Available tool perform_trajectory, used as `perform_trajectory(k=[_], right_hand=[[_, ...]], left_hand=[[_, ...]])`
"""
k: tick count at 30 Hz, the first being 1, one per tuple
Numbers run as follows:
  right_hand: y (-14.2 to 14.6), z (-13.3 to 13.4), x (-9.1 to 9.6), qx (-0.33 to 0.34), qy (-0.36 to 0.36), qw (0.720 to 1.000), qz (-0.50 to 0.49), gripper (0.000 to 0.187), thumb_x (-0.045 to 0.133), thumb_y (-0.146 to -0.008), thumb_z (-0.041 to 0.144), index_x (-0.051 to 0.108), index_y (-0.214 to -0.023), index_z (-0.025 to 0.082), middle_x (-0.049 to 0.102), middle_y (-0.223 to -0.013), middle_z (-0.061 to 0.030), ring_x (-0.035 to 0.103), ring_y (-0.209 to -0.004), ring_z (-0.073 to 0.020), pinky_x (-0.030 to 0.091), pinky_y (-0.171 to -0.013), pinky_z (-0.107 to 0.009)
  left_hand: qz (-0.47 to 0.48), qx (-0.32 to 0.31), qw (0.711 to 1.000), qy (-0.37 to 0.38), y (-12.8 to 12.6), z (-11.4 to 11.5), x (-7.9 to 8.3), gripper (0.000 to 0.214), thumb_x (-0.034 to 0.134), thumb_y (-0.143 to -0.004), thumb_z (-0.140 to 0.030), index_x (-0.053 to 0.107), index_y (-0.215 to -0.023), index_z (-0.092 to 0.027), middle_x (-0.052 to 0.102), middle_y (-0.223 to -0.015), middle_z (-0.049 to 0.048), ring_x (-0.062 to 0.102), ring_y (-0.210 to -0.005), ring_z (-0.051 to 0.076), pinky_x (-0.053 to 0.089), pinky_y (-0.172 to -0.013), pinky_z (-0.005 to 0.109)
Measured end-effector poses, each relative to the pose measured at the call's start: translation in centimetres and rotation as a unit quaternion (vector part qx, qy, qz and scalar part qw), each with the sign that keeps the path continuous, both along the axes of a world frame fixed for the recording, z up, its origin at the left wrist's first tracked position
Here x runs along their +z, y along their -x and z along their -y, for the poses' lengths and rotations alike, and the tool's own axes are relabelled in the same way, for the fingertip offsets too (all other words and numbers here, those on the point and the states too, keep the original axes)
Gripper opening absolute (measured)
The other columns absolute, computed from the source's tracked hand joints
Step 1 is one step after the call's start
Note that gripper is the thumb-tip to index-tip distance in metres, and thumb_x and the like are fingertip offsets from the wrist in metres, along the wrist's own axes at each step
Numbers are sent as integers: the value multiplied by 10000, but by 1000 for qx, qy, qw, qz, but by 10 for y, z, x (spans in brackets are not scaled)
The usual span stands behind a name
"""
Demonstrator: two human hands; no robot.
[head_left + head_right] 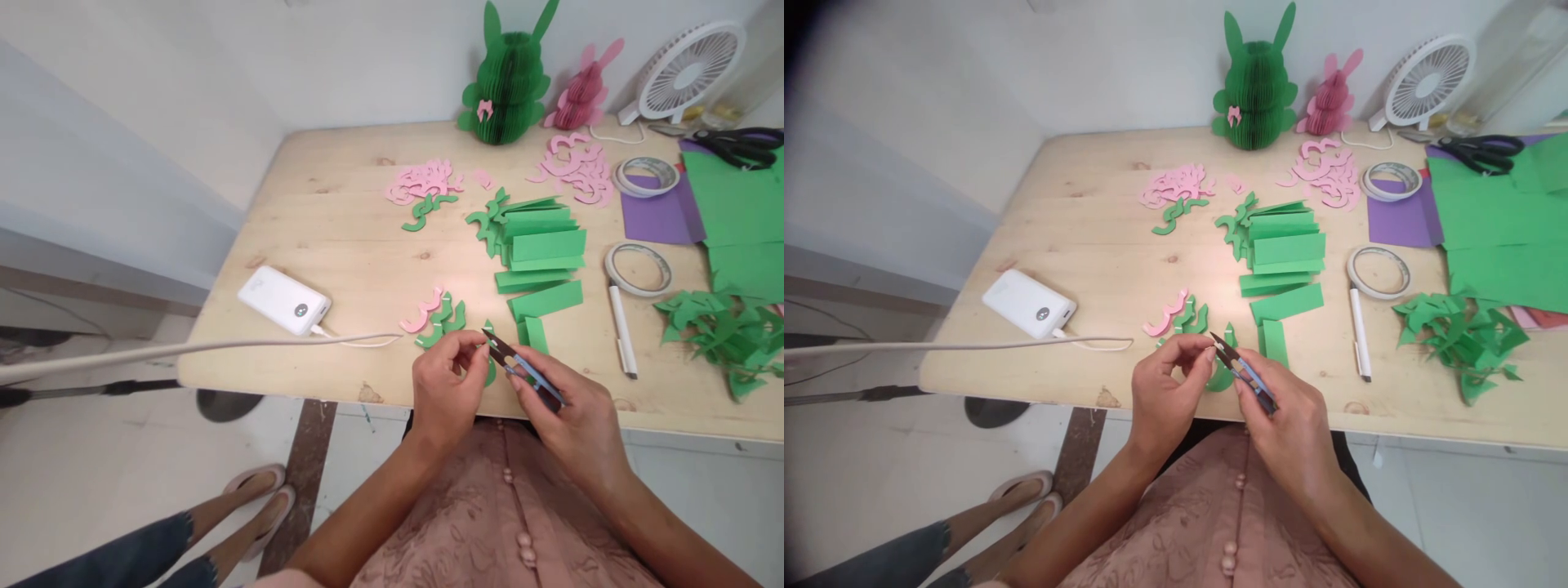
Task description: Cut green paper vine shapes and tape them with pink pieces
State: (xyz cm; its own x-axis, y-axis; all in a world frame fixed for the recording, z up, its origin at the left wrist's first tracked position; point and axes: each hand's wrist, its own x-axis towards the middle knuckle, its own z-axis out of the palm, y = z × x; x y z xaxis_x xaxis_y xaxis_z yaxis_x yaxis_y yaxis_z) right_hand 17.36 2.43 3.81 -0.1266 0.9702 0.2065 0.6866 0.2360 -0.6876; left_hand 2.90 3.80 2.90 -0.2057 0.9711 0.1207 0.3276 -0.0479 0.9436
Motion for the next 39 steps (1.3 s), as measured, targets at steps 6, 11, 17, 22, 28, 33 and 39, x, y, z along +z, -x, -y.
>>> perform_trajectory(k=[6,11,17,22,28,33,39], right_hand=[[-1,0,1,-5,5,1000,-4,246,559,-855,244,694,-1052,185,758,-982,-58,731,-812,-201,597,-745,-294],[-1,0,-2,2,6,1000,-5,254,553,-862,243,685,-1072,191,755,-1000,-56,730,-828,-197,595,-758,-290],[-2,1,-3,6,-16,1000,10,248,544,-869,234,681,-1073,200,754,-998,-56,729,-845,-206,597,-766,-301],[-2,2,-4,16,-31,999,25,262,525,-883,230,672,-1100,211,752,-1002,-53,727,-864,-211,600,-756,-309],[-3,2,-7,41,-67,995,57,251,502,-912,207,656,-1107,172,748,-1009,-80,722,-879,-204,593,-761,-302],[-4,2,-8,50,-85,993,72,271,503,-911,189,654,-1135,180,748,-1009,-79,720,-888,-202,594,-771,-302],[-3,2,-8,56,-91,992,66,296,507,-903,169,649,-1162,182,748,-1017,-78,719,-889,-202,597,-782,-312]], left_hand=[[5,3,1000,-3,1,-1,-1,88,581,-808,-123,655,-806,-170,684,-698,-11,585,-570,81,475,-555,177],[-60,0,998,-32,0,-2,-4,103,565,-829,-143,661,-807,-174,710,-752,13,625,-630,104,503,-602,206],[-133,-3,989,-68,1,-2,-8,108,559,-834,-157,660,-805,-183,705,-726,15,630,-636,123,510,-622,231],[-165,-6,982,-90,2,-2,-9,113,549,-844,-165,656,-809,-177,700,-717,18,628,-628,125,504,-622,236],[-185,-7,978,-95,2,-3,-9,118,548,-845,-159,651,-789,-176,692,-696,14,620,-611,125,492,-613,238],[-198,-21,976,-87,4,-3,-9,120,546,-846,-168,650,-786,-175,680,-671,13,616,-600,126,491,-606,237],[-206,-19,975,-84,4,-2,-6,129,537,-855,-175,647,-788,-177,674,-670,13,614,-608,126,491,-619,238]])
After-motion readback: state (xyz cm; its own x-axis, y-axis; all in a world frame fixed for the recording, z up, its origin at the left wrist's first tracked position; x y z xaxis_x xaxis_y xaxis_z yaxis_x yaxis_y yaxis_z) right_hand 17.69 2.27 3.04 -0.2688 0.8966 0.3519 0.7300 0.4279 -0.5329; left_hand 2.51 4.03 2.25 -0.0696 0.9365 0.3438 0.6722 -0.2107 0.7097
